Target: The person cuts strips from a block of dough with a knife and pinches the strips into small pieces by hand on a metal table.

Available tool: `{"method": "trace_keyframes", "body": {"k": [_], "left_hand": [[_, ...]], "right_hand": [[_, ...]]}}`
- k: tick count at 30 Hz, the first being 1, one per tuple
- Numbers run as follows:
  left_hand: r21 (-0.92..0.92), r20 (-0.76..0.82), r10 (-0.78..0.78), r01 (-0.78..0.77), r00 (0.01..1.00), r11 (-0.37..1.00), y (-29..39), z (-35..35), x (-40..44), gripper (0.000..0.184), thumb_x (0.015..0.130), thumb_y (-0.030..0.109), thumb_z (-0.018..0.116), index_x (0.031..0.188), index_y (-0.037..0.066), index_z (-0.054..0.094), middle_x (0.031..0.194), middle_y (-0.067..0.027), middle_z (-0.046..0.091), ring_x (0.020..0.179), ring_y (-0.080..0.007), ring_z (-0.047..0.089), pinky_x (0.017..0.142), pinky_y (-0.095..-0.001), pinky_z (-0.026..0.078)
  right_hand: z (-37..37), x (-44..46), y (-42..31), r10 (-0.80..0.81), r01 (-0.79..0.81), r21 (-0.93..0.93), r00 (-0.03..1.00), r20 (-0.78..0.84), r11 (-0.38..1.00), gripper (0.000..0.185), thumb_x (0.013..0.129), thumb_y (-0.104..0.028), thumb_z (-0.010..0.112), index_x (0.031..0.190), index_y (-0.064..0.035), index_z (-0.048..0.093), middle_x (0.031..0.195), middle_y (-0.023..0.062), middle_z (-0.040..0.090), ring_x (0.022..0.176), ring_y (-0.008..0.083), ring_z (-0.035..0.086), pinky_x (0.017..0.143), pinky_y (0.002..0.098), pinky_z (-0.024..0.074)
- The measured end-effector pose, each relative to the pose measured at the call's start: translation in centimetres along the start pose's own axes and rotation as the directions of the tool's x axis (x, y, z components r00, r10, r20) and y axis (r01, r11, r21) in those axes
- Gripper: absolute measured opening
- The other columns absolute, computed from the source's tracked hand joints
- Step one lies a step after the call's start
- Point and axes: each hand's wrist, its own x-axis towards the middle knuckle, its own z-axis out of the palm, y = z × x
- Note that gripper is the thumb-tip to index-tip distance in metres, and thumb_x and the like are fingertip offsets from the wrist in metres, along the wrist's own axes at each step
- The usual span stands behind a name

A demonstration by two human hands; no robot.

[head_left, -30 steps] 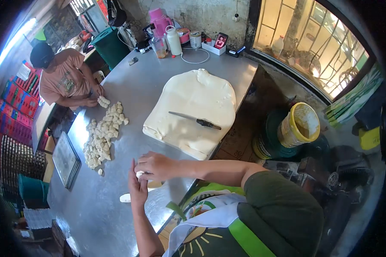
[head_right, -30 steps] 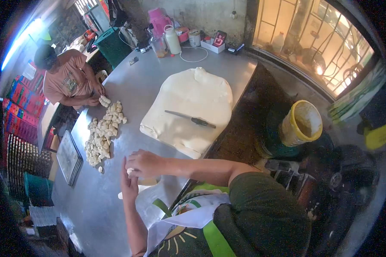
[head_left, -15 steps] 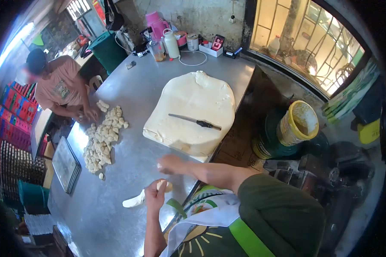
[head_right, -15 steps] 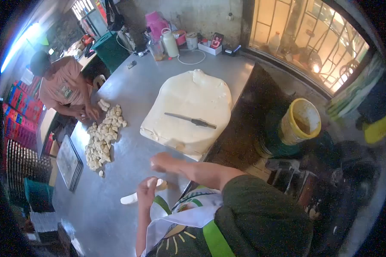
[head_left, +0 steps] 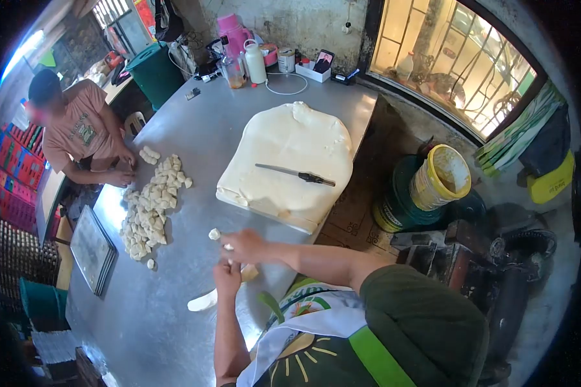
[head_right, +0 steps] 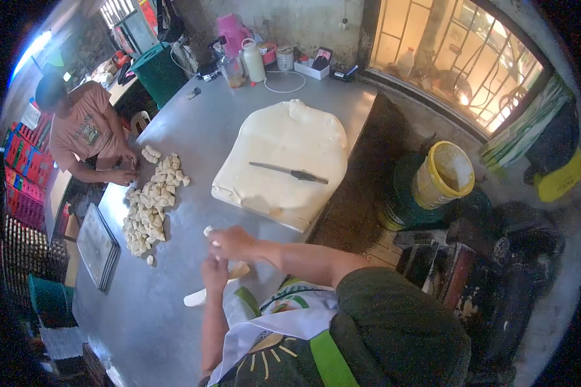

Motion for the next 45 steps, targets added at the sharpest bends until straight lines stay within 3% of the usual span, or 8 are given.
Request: {"method": "trace_keyframes", "body": {"k": [7, 14, 18, 29, 34, 37, 41, 45], "left_hand": [[-0.26, 0.052, 0.035, -0.02, 0.998, 0.965, -2.4, 0.6, -0.8, 0.035, 0.087, 0.001, 0.057, 0.123, 0.001, 0.059, 0.115, -0.0139, 0.064, 0.089, -0.021, 0.061, 0.075, -0.0345, 0.05], [-0.117, -0.342, 0.283, -0.34, 0.896, 0.933, -3.5, 1.0, 1.2, 0.043, 0.087, 0.001, 0.055, 0.13, 0.001, 0.054, 0.099, -0.0116, 0.066, 0.08, -0.015, 0.059, 0.072, -0.0298, 0.05], [-0.249, -0.049, -0.25, 0.23, 0.967, 0.941, -2.7, 2.1, -0.6, 0.044, 0.087, 0.001, 0.056, 0.131, 0.0, 0.053, 0.097, -0.0111, 0.066, 0.083, -0.0183, 0.061, 0.076, -0.0298, 0.049], [0.026, -0.383, 0.377, -0.398, 0.843, 0.917, 0.6, 0.2, 0.4, 0.037, 0.088, 0.006, 0.063, 0.124, -0.002, 0.058, 0.11, -0.0126, 0.069, 0.083, -0.0153, 0.062, 0.073, -0.0293, 0.049], [-0.335, -0.144, -0.065, 0.013, 0.987, 0.942, -8.2, 0.4, 0.7, 0.034, 0.089, 0.009, 0.064, 0.122, 0.0, 0.061, 0.098, -0.008, 0.068, 0.084, -0.019, 0.063, 0.073, -0.0338, 0.052], [0.299, 0.269, -0.225, 0.141, 0.937, 0.944, -2.5, -0.8, -0.3, 0.034, 0.088, 0.003, 0.061, 0.121, -0.002, 0.061, 0.098, -0.0078, 0.067, 0.085, -0.021, 0.063, 0.074, -0.0343, 0.052], [-0.399, 0.158, -0.035, 0.096, 0.987, 0.912, -3.6, -1.3, -2.9, 0.04, 0.088, 0.001, 0.057, 0.128, -0.001, 0.059, 0.098, -0.0123, 0.068, 0.079, -0.0229, 0.062, 0.077, -0.0338, 0.053], [0.178, -0.292, 0.378, -0.338, 0.879, 0.924, -3.2, -0.8, -0.9, 0.03, 0.089, 0.0, 0.057, 0.117, -0.001, 0.065, 0.085, -0.0049, 0.066, 0.074, -0.016, 0.06, 0.069, -0.0305, 0.051]], "right_hand": [[-0.1, -0.8, 6.2, -0.12, 0.095, -0.423, 0.992, -0.034, 0.901, 0.038, 0.081, -0.036, 0.07, 0.106, -0.0092, 0.062, 0.096, 0.0176, 0.063, 0.091, 0.0385, 0.064, 0.075, 0.0475, 0.0513], [-0.4, -0.6, 0.0, -0.291, 0.279, 0.138, 0.953, 0.083, 0.95, 0.042, 0.082, -0.038, 0.07, 0.111, -0.0091, 0.06, 0.093, 0.0163, 0.063, 0.088, 0.0378, 0.065, 0.074, 0.0489, 0.0509], [0.3, -0.2, 2.4, -0.102, 0.101, -0.006, 0.994, -0.034, 0.995, 0.04, 0.082, -0.036, 0.069, 0.11, -0.0076, 0.062, 0.093, 0.0163, 0.063, 0.087, 0.0382, 0.065, 0.074, 0.0495, 0.0508], [-0.1, -0.4, 0.7, -0.214, 0.25, -0.078, 0.925, 0.316, 0.965, 0.031, 0.082, -0.032, 0.068, 0.102, -0.0075, 0.065, 0.096, 0.017, 0.064, 0.091, 0.0353, 0.065, 0.078, 0.0488, 0.0509], [-0.2, 0.4, -1.8, -0.377, 0.382, 0.077, 0.924, -0.071, 0.921, 0.024, 0.082, -0.027, 0.066, 0.09, -0.0049, 0.066, 0.093, 0.0187, 0.067, 0.095, 0.035, 0.065, 0.08, 0.0462, 0.0515], [-0.8, 1.0, -1.2, 0.255, -0.229, -0.182, 0.957, 0.137, 0.956, 0.033, 0.085, -0.032, 0.067, 0.104, -0.0056, 0.065, 0.111, 0.0161, 0.062, 0.105, 0.0343, 0.062, 0.084, 0.0489, 0.0495], [-0.1, -0.1, 4.8, 0.024, -0.035, -0.376, 0.999, -0.033, 0.926, 0.035, 0.085, -0.037, 0.065, 0.104, -0.0064, 0.064, 0.103, 0.0151, 0.064, 0.099, 0.0344, 0.063, 0.082, 0.0479, 0.05], [2.1, -0.7, 2.1, -0.233, 0.238, -0.247, 0.971, 0.047, 0.94, 0.041, 0.084, -0.04, 0.066, 0.105, -0.006, 0.061, 0.096, 0.0147, 0.065, 0.096, 0.0353, 0.064, 0.08, 0.0474, 0.0503]]}}
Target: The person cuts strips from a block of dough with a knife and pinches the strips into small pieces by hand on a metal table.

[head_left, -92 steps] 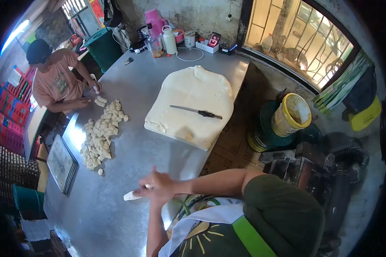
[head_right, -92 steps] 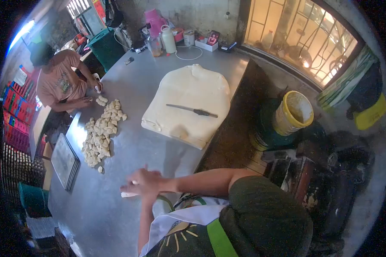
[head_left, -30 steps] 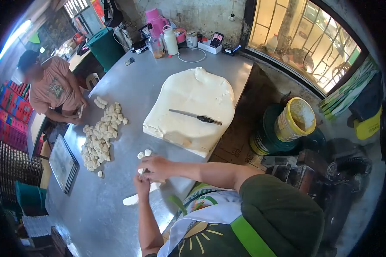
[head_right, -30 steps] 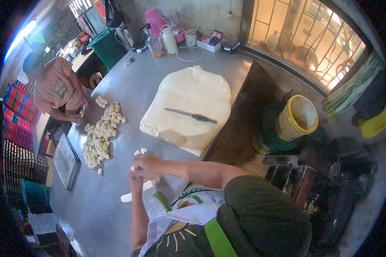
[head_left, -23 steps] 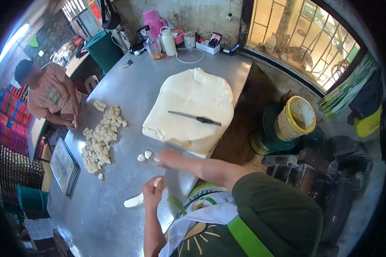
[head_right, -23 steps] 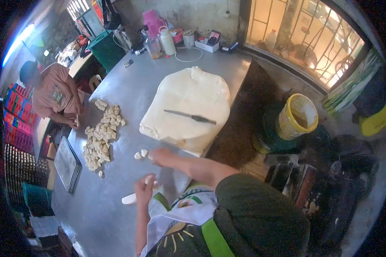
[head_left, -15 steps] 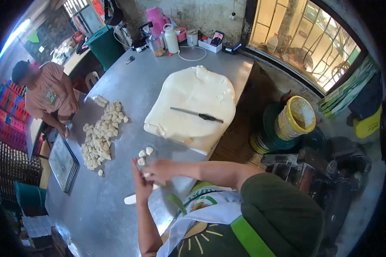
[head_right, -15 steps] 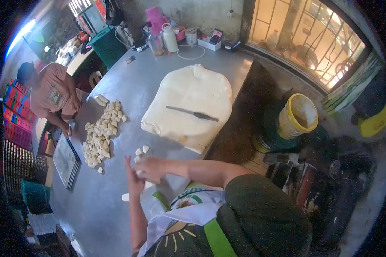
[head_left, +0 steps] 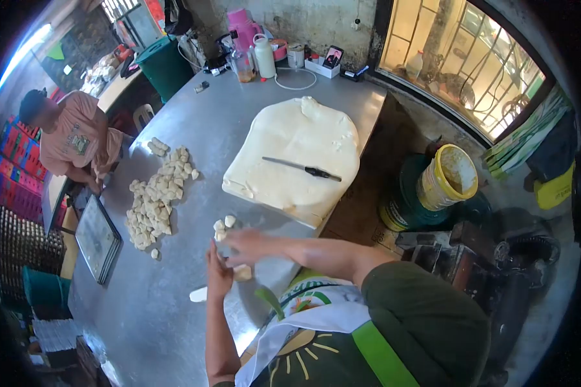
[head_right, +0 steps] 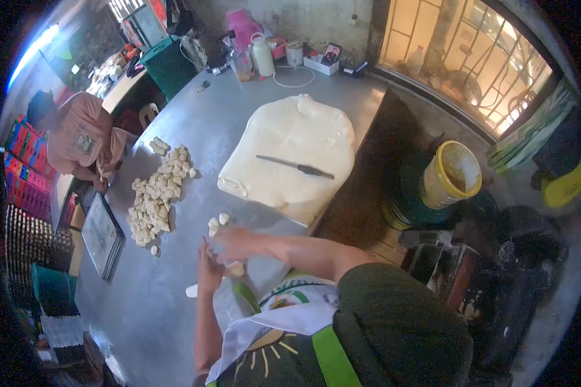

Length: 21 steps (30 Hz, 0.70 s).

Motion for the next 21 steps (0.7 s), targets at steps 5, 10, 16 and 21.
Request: {"method": "trace_keyframes", "body": {"k": [5, 10, 16, 21], "left_hand": [[-0.39, 0.037, -0.136, 0.139, 0.99, 0.91, -2.1, 0.2, -0.1, 0.045, 0.089, 0.006, 0.062, 0.132, -0.005, 0.052, 0.106, -0.0109, 0.066, 0.089, -0.0202, 0.063, 0.077, -0.0343, 0.051], [-0.295, 0.444, -0.521, 0.668, 0.729, 0.683, -1.9, 0.5, -3.1, 0.054, 0.086, 0.002, 0.062, 0.138, -0.002, 0.046, 0.113, -0.014, 0.063, 0.098, -0.0231, 0.061, 0.084, -0.0332, 0.05], [-0.133, 0.22, -0.407, 0.44, 0.887, 0.888, 0.0, -1.4, -1.6, 0.035, 0.085, 0.0, 0.06, 0.12, -0.002, 0.06, 0.094, -0.013, 0.067, 0.083, -0.0229, 0.064, 0.074, -0.0334, 0.05], [-0.381, -0.14, -0.272, 0.201, 0.952, 0.902, 0.7, 0.4, -0.7, 0.023, 0.086, 0.003, 0.062, 0.108, -0.003, 0.065, 0.093, -0.0143, 0.068, 0.078, -0.0226, 0.062, 0.072, -0.0345, 0.049]], "right_hand": [[-0.9, 1.6, -2.3, -0.138, 0.113, 0.305, 0.989, 0.061, 0.946, 0.048, 0.083, -0.046, 0.065, 0.108, -0.0057, 0.06, 0.093, 0.015, 0.067, 0.096, 0.0362, 0.065, 0.081, 0.0479, 0.0504], [-2.6, 1.7, -1.9, 0.242, -0.256, 0.129, 0.964, 0.109, 0.958, 0.04, 0.084, -0.038, 0.065, 0.106, -0.0055, 0.061, 0.093, 0.0164, 0.067, 0.093, 0.0368, 0.065, 0.08, 0.0489, 0.0501], [-0.2, 0.6, 1.2, -0.043, 0.056, 0.058, 0.977, -0.209, 0.997, 0.031, 0.086, -0.031, 0.064, 0.104, -0.0066, 0.064, 0.089, 0.021, 0.067, 0.087, 0.0373, 0.066, 0.079, 0.0489, 0.0506], [0.0, 1.1, -2.9, -0.098, 0.008, 0.307, 0.955, 0.279, 0.952, 0.031, 0.085, -0.032, 0.066, 0.103, -0.007, 0.065, 0.099, 0.0212, 0.067, 0.093, 0.0356, 0.066, 0.082, 0.0487, 0.0506]]}}
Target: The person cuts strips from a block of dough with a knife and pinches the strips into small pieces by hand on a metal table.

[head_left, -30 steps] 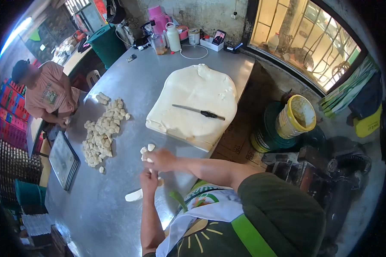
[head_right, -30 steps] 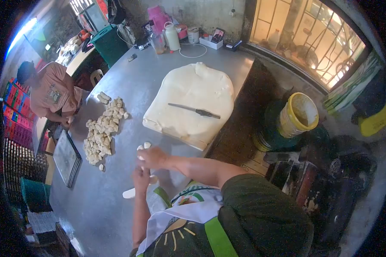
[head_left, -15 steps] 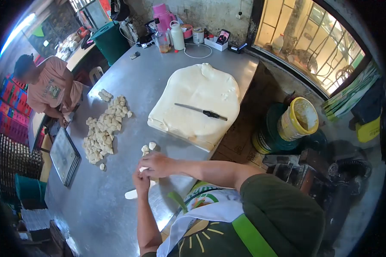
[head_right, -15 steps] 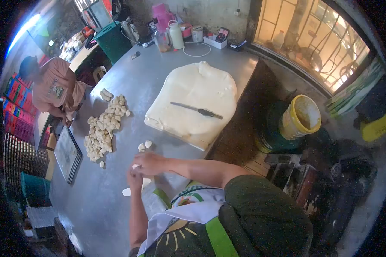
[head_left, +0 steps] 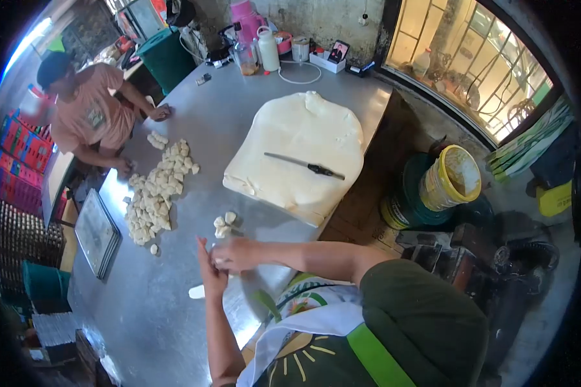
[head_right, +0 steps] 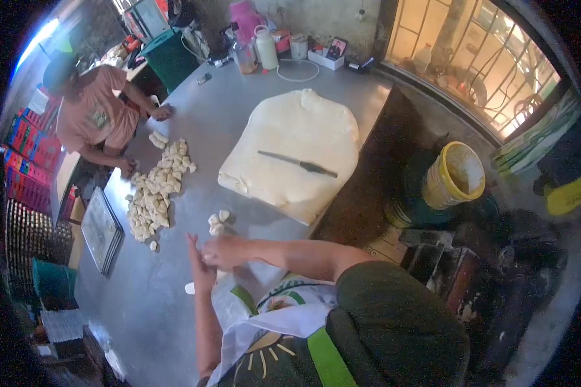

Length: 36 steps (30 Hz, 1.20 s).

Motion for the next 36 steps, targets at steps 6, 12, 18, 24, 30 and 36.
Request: {"method": "trace_keyframes", "body": {"k": [6, 12, 18, 24, 30, 36], "left_hand": [[0.505, 0.381, -0.479, 0.256, 0.791, 0.824, -0.1, -0.7, 0.6, 0.028, 0.083, -0.001, 0.061, 0.11, -0.002, 0.065, 0.097, -0.0127, 0.069, 0.082, -0.0254, 0.064, 0.077, -0.0332, 0.05], [0.051, 0.429, -0.376, 0.394, 0.821, 0.918, 0.1, -2.2, -0.7, 0.026, 0.085, -0.001, 0.058, 0.11, -0.002, 0.065, 0.093, -0.0125, 0.069, 0.08, -0.0258, 0.064, 0.077, -0.0339, 0.05], [0.263, 0.173, 0.115, -0.158, 0.978, 0.952, -3.3, -2.1, 0.8, 0.029, 0.09, 0.004, 0.058, 0.118, 0.0, 0.063, 0.087, -0.006, 0.066, 0.077, -0.0177, 0.062, 0.072, -0.0308, 0.049], [0.288, 0.303, -0.686, 0.622, 0.662, 0.728, -2.6, -1.7, -0.1, 0.054, 0.083, -0.003, 0.061, 0.135, 0.0, 0.052, 0.121, -0.02, 0.062, 0.111, -0.0249, 0.061, 0.095, -0.0341, 0.047], [0.409, 0.388, -0.317, 0.147, 0.865, 0.901, -1.1, -2.9, 0.0, 0.061, 0.085, 0.0, 0.061, 0.143, 0.0, 0.042, 0.119, -0.0208, 0.064, 0.103, -0.0234, 0.064, 0.091, -0.0345, 0.049], [0.212, 0.224, -0.273, 0.227, 0.935, 0.951, -5.4, -3.2, -0.3, 0.039, 0.083, 0.004, 0.067, 0.121, -0.001, 0.058, 0.11, -0.0188, 0.068, 0.093, -0.0193, 0.064, 0.076, -0.033, 0.05]], "right_hand": [[-1.9, 1.5, -0.2, 0.306, -0.327, -0.087, 0.933, -0.19, 0.941, 0.033, 0.083, -0.033, 0.07, 0.101, -0.0072, 0.065, 0.107, 0.0165, 0.063, 0.099, 0.0342, 0.063, 0.085, 0.0465, 0.05], [-1.2, -0.3, 4.0, 0.252, -0.386, -0.356, 0.895, -0.368, 0.851, 0.033, 0.082, -0.035, 0.07, 0.097, -0.0061, 0.065, 0.098, 0.0146, 0.062, 0.094, 0.0331, 0.064, 0.082, 0.0429, 0.0514], [0.6, 0.7, 0.5, -0.061, 0.057, -0.024, 0.966, -0.252, 0.998, 0.04, 0.081, -0.036, 0.07, 0.105, -0.0061, 0.061, 0.099, 0.0156, 0.063, 0.091, 0.0352, 0.065, 0.081, 0.0454, 0.0516], [-0.2, 1.2, 1.0, 0.153, -0.15, 0.034, 0.94, -0.306, 0.988, 0.032, 0.083, -0.034, 0.065, 0.098, -0.0056, 0.063, 0.097, 0.0207, 0.064, 0.093, 0.0363, 0.065, 0.081, 0.0455, 0.0516], [-0.8, 0.7, 4.3, -0.002, -0.12, -0.304, 0.928, -0.372, 0.945, 0.035, 0.083, -0.036, 0.066, 0.102, -0.0066, 0.063, 0.096, 0.0188, 0.068, 0.089, 0.0376, 0.067, 0.082, 0.0476, 0.051], [0.0, 1.3, 0.0, -0.046, 0.045, -0.067, 0.999, -0.003, 0.997, 0.036, 0.084, -0.035, 0.065, 0.106, -0.0066, 0.063, 0.103, 0.0182, 0.067, 0.094, 0.0364, 0.066, 0.08, 0.0466, 0.0511]]}}
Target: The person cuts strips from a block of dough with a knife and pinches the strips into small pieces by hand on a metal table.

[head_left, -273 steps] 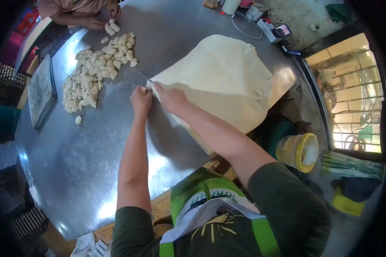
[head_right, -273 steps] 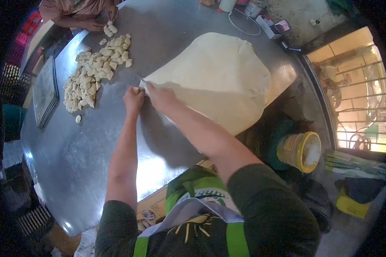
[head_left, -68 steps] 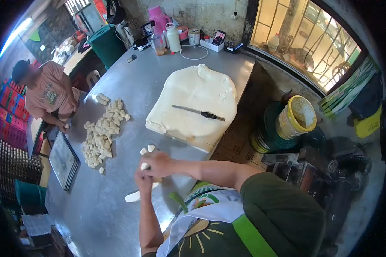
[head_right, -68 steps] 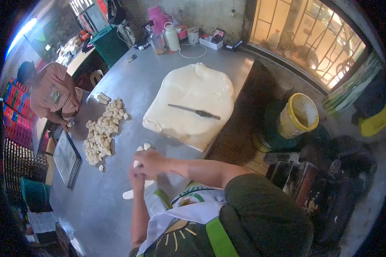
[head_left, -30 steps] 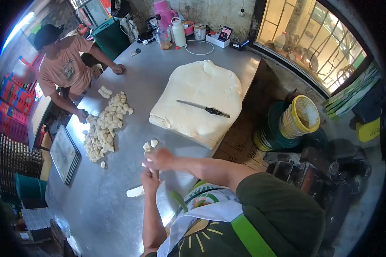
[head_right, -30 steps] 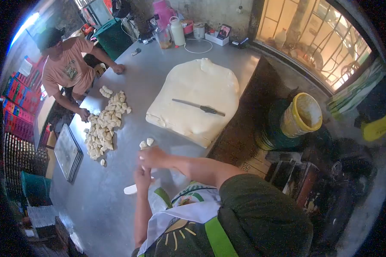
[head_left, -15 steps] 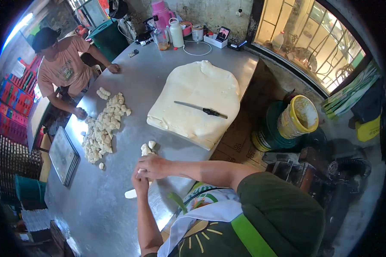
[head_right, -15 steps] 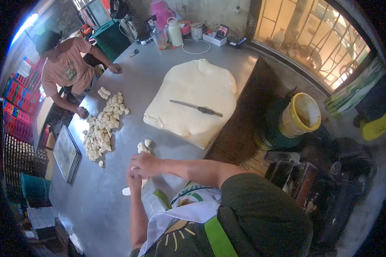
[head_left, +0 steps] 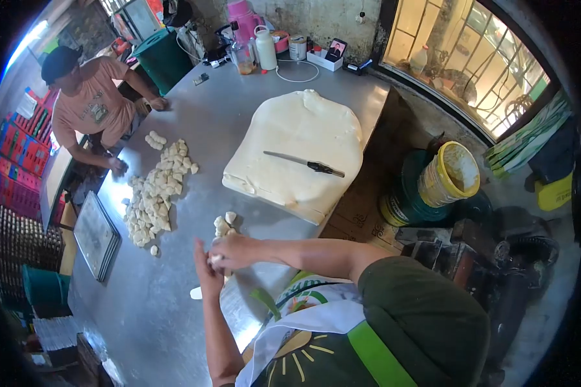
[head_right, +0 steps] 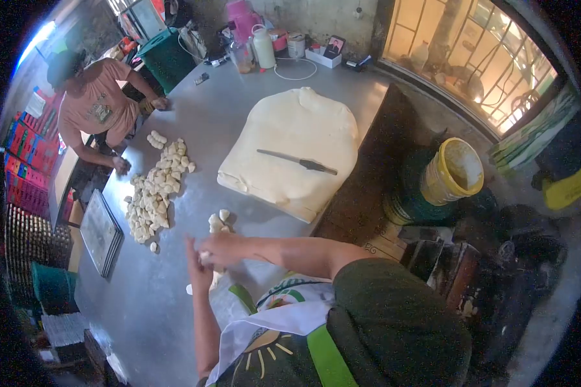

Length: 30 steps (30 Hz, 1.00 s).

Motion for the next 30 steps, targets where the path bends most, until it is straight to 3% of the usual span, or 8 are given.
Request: {"method": "trace_keyframes", "body": {"k": [4, 8, 12, 16, 20, 23, 27, 30], "left_hand": [[-0.207, -0.022, -0.038, 0.033, 0.999, 0.978, 0.0, -0.1, 0.7, 0.025, 0.081, 0.006, 0.072, 0.104, -0.001, 0.069, 0.106, -0.0183, 0.069, 0.09, -0.0173, 0.063, 0.066, -0.0324, 0.05], [0.494, 0.399, -0.245, 0.017, 0.884, 0.869, 2.1, -0.9, 0.4, 0.057, 0.091, 0.006, 0.06, 0.143, -0.001, 0.04, 0.107, -0.0188, 0.07, 0.089, -0.0304, 0.068, 0.083, -0.0401, 0.053], [-0.08, 0.232, -0.125, 0.147, 0.965, 0.986, 1.6, -2.0, -0.9, 0.043, 0.091, 0.006, 0.061, 0.132, -0.002, 0.053, 0.099, -0.0185, 0.071, 0.077, -0.0357, 0.065, 0.077, -0.0431, 0.052], [0.433, -0.142, 0.564, -0.461, 0.813, 0.775, 2.5, -0.5, 1.2, 0.023, 0.09, 0.005, 0.063, 0.113, 0.0, 0.066, 0.087, -0.0175, 0.071, 0.067, -0.0369, 0.061, 0.069, -0.044, 0.051], [0.286, -0.122, 0.456, -0.409, 0.881, 0.867, 1.8, -1.6, 0.5, 0.036, 0.086, 0.003, 0.064, 0.121, -0.003, 0.062, 0.102, -0.0129, 0.069, 0.087, -0.0149, 0.062, 0.07, -0.0302, 0.05], [-0.089, 0.108, -0.338, 0.348, 0.935, 0.933, -1.3, -0.7, -0.6, 0.055, 0.084, 0.0, 0.064, 0.137, -0.003, 0.05, 0.11, -0.0102, 0.066, 0.092, -0.0135, 0.061, 0.073, -0.0261, 0.048], [0.242, 0.425, -0.031, -0.081, 0.905, 0.967, -0.9, -1.5, -2.1, 0.059, 0.083, -0.001, 0.064, 0.14, -0.002, 0.046, 0.107, -0.0098, 0.066, 0.091, -0.0139, 0.061, 0.072, -0.0274, 0.048], [0.169, 0.177, -0.018, -0.012, 0.984, 0.986, 1.9, -2.9, -2.2, 0.047, 0.085, 0.0, 0.061, 0.132, -0.001, 0.053, 0.092, -0.0094, 0.066, 0.079, -0.0167, 0.063, 0.068, -0.0309, 0.049]], "right_hand": [[-0.5, 1.1, -0.3, 0.031, -0.035, -0.012, 0.965, -0.261, 0.999, 0.038, 0.084, -0.034, 0.067, 0.109, -0.0054, 0.063, 0.111, 0.0167, 0.065, 0.1, 0.0352, 0.064, 0.08, 0.0454, 0.0512], [-1.6, 1.5, 1.4, 0.492, -0.494, -0.115, 0.869, -0.041, 0.862, 0.038, 0.082, -0.031, 0.069, 0.108, -0.0045, 0.063, 0.116, 0.0154, 0.062, 0.102, 0.0339, 0.063, 0.082, 0.0441, 0.0511], [-0.9, -0.2, 2.4, 0.26, -0.34, -0.275, 0.922, -0.288, 0.9, 0.033, 0.081, -0.027, 0.07, 0.105, -0.0048, 0.063, 0.108, 0.0163, 0.064, 0.098, 0.034, 0.064, 0.083, 0.0442, 0.0507], [1.8, 1.3, 2.1, 0.034, -0.041, -0.058, 0.992, -0.125, 0.997, 0.032, 0.081, -0.026, 0.071, 0.104, -0.0051, 0.064, 0.1, 0.0169, 0.065, 0.095, 0.0345, 0.065, 0.081, 0.0442, 0.0502], [2.9, 1.7, 0.6, 0.044, -0.021, 0.168, 0.99, -0.136, 0.986, 0.03, 0.081, -0.029, 0.069, 0.101, -0.0071, 0.064, 0.099, 0.0179, 0.065, 0.094, 0.0356, 0.065, 0.081, 0.0448, 0.0507], [1.7, 1.8, 0.4, 0.15, -0.129, 0.106, 0.965, -0.215, 0.986, 0.028, 0.082, -0.029, 0.068, 0.099, -0.0068, 0.063, 0.1, 0.018, 0.065, 0.094, 0.0354, 0.065, 0.081, 0.045, 0.0507], [0.0, 1.3, 3.3, 0.282, -0.313, -0.102, 0.929, -0.239, 0.944, 0.027, 0.086, -0.029, 0.066, 0.097, -0.0045, 0.063, 0.101, 0.017, 0.066, 0.093, 0.0342, 0.065, 0.081, 0.0449, 0.0502], [1.3, 1.2, 5.2, 0.181, -0.235, -0.11, 0.914, -0.364, 0.966, 0.027, 0.087, -0.03, 0.066, 0.096, -0.0047, 0.063, 0.102, 0.0164, 0.066, 0.093, 0.0342, 0.065, 0.08, 0.0446, 0.0506]]}}
